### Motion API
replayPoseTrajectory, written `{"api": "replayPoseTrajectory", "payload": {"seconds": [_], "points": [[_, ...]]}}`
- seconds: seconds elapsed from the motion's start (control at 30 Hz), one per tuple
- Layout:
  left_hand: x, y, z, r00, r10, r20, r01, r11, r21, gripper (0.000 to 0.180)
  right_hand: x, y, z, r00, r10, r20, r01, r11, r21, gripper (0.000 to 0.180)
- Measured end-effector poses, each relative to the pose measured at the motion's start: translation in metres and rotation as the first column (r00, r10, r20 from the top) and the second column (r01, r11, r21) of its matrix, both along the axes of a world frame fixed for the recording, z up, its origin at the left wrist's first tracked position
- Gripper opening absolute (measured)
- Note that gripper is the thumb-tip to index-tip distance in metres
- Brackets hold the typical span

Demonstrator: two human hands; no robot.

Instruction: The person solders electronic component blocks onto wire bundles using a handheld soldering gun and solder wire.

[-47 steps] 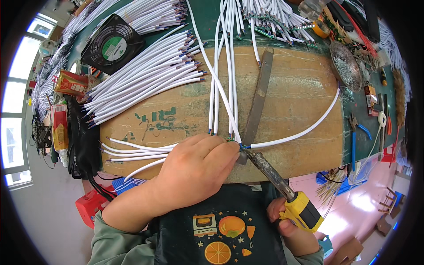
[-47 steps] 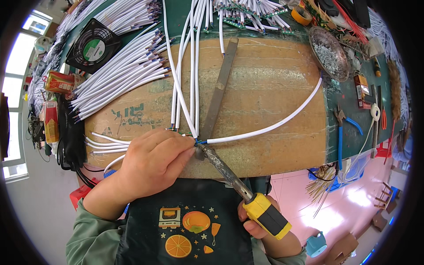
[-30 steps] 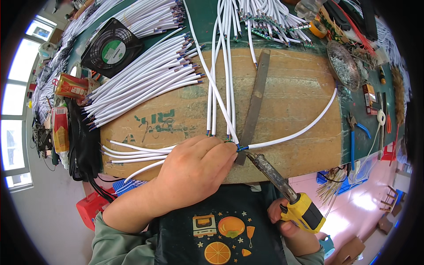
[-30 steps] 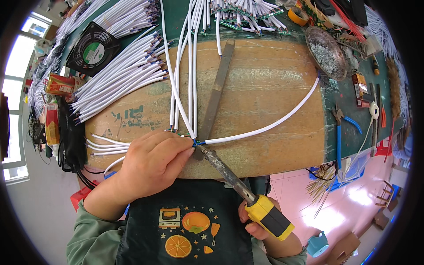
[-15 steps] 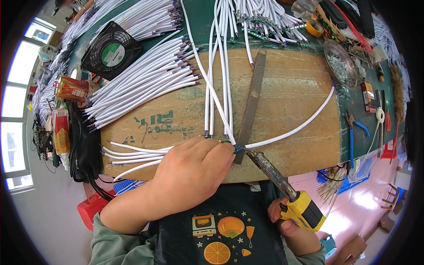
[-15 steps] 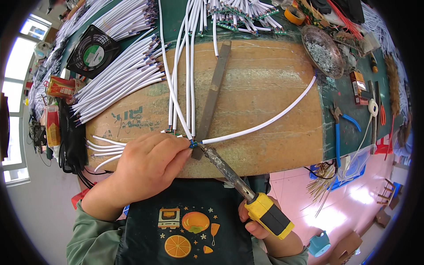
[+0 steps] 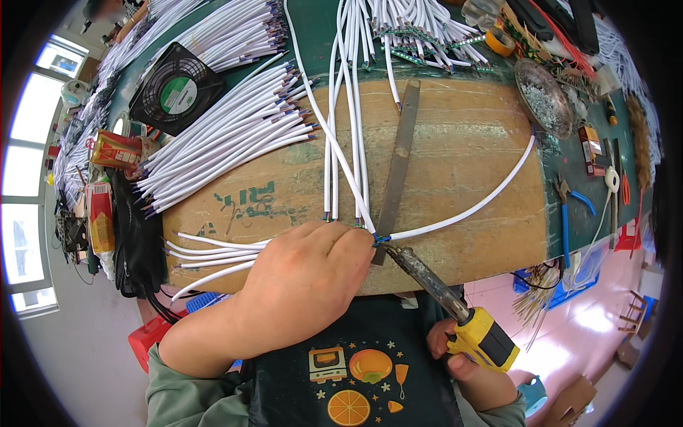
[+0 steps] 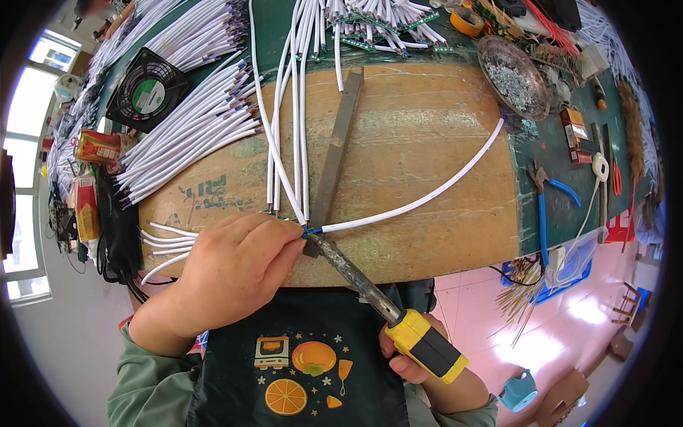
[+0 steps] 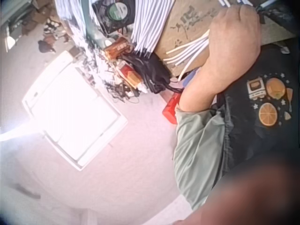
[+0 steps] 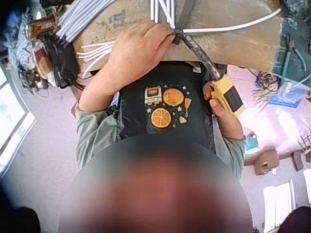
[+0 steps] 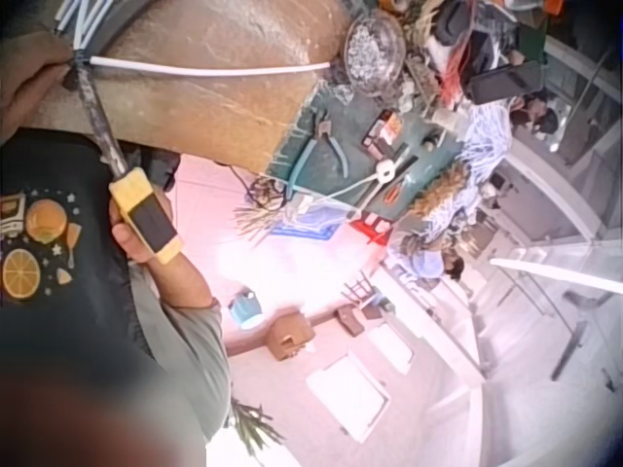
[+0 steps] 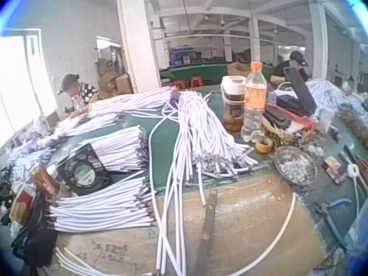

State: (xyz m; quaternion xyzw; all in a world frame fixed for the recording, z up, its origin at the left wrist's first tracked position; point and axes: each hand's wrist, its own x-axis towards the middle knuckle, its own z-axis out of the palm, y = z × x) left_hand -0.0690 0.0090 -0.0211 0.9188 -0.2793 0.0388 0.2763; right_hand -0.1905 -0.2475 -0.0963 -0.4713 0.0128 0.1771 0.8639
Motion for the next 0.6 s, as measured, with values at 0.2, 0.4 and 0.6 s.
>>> {"api": "replayPoseTrajectory", "payload": {"seconds": [0.2, 0.4, 0.6], "points": [[0.001, -0.001, 0.003, 1.0, -0.008, -0.014, 0.009, 0.999, 0.039, 0.011, 0.002, 0.004, -0.001, 0.999, -0.028, 0.019, 0.027, 0.998, 0.053, 0.029], [0.001, -0.001, 0.007, 0.998, 0.006, -0.068, -0.001, 0.997, 0.077, 0.011, 0.001, 0.005, -0.004, 0.999, -0.042, 0.012, 0.041, 0.997, 0.06, 0.029], [0.004, -0.001, 0.012, 0.993, 0.008, -0.118, 0.006, 0.993, 0.116, 0.012, 0.0, 0.005, -0.005, 0.999, -0.039, 0.027, 0.037, 0.997, 0.063, 0.029]]}}
